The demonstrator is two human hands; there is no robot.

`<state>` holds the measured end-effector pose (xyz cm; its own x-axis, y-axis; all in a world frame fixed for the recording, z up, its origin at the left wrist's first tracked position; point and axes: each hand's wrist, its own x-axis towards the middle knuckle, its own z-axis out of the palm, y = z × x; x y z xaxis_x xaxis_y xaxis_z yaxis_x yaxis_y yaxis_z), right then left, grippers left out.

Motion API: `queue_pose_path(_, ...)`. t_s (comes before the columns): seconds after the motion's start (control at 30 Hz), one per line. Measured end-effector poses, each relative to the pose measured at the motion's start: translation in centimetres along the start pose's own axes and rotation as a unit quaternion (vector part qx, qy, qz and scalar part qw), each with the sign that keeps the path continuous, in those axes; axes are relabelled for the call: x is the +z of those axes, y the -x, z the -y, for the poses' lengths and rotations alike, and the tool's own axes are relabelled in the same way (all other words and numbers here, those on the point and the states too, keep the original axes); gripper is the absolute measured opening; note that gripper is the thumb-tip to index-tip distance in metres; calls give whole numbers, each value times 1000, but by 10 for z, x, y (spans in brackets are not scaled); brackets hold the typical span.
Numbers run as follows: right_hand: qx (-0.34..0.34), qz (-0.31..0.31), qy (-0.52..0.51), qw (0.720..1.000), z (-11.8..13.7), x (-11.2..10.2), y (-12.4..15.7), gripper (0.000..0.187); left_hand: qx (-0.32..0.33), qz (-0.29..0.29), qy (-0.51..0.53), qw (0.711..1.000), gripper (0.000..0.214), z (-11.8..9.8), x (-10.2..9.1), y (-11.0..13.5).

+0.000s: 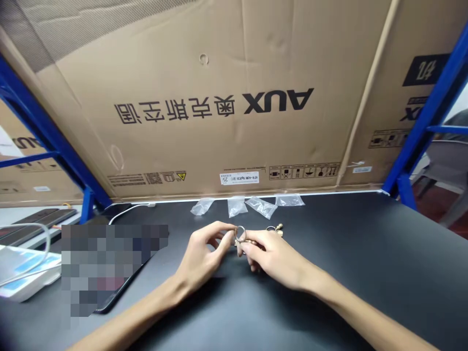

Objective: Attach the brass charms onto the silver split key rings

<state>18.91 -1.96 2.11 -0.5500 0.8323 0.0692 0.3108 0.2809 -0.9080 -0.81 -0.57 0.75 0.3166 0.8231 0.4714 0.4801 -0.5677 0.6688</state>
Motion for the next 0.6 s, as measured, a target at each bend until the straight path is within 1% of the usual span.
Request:
queue_pose_path(0.03, -6, -12, 33, 999, 0, 2, 0, 30, -61, 29, 62, 996, 30, -4, 3, 1)
queue_pose_path(0.07, -11, -22, 63, 998, -1, 5, 1, 31, -105, 51, 109, 987, 32, -7, 6, 3)
queue_pose_path(0.1, -15, -30, 88, 996, -1, 8, 2, 31, -129, 66, 137, 980, 33, -9, 7, 3)
queue_pose_path(0.13, -18, -34, 105, 994, -1, 10, 2, 32, -134, 66, 144, 978, 33, -8, 8, 4)
queue_pose_path(0.17, -19, -36, 110, 993, -1, 12, 3, 32, -117, 52, 127, 984, 30, -6, 8, 4)
queue_pose_path(0.2, -15, -34, 101, 994, -1, 14, 3, 33, -82, 32, 91, 992, 27, -2, 7, 5)
queue_pose_path(0.23, -6, -27, 79, 996, 0, 16, 4, 34, -35, 11, 48, 998, 24, 1, 6, 5)
queue_pose_path(0.27, 6, -19, 50, 999, 0, 18, 4, 34, 14, -5, 9, 1000, 23, 5, 5, 5)
queue_pose_path(0.3, 18, -15, 19, 1000, 0, 19, 4, 35, 49, -15, -15, 999, 22, 7, 5, 5)
queue_pose_path(0.33, 28, -16, -7, 999, 0, 20, 4, 35, 57, -17, -12, 998, 23, 7, 5, 5)
queue_pose_path(0.37, 33, -21, -25, 999, 0, 21, 4, 34, 37, -15, 18, 999, 24, 6, 5, 6)
queue_pose_path(0.43, 36, -34, -36, 998, -2, 21, 3, 33, -34, 2, 98, 995, 27, 2, 7, 7)
queue_pose_path(0.47, 39, -34, -39, 998, -3, 21, 2, 33, -52, 11, 119, 992, 28, 0, 9, 7)
queue_pose_path(0.5, 46, -24, -47, 998, -4, 20, 2, 33, -45, 20, 117, 992, 29, -1, 10, 8)
queue_pose_path(0.53, 58, -9, -65, 996, -5, 19, 1, 32, -14, 26, 94, 995, 31, -1, 10, 8)
queue_pose_path(0.6, 87, 29, -120, 989, -5, 15, 0, 31, 84, 41, 10, 996, 39, 3, 9, 7)
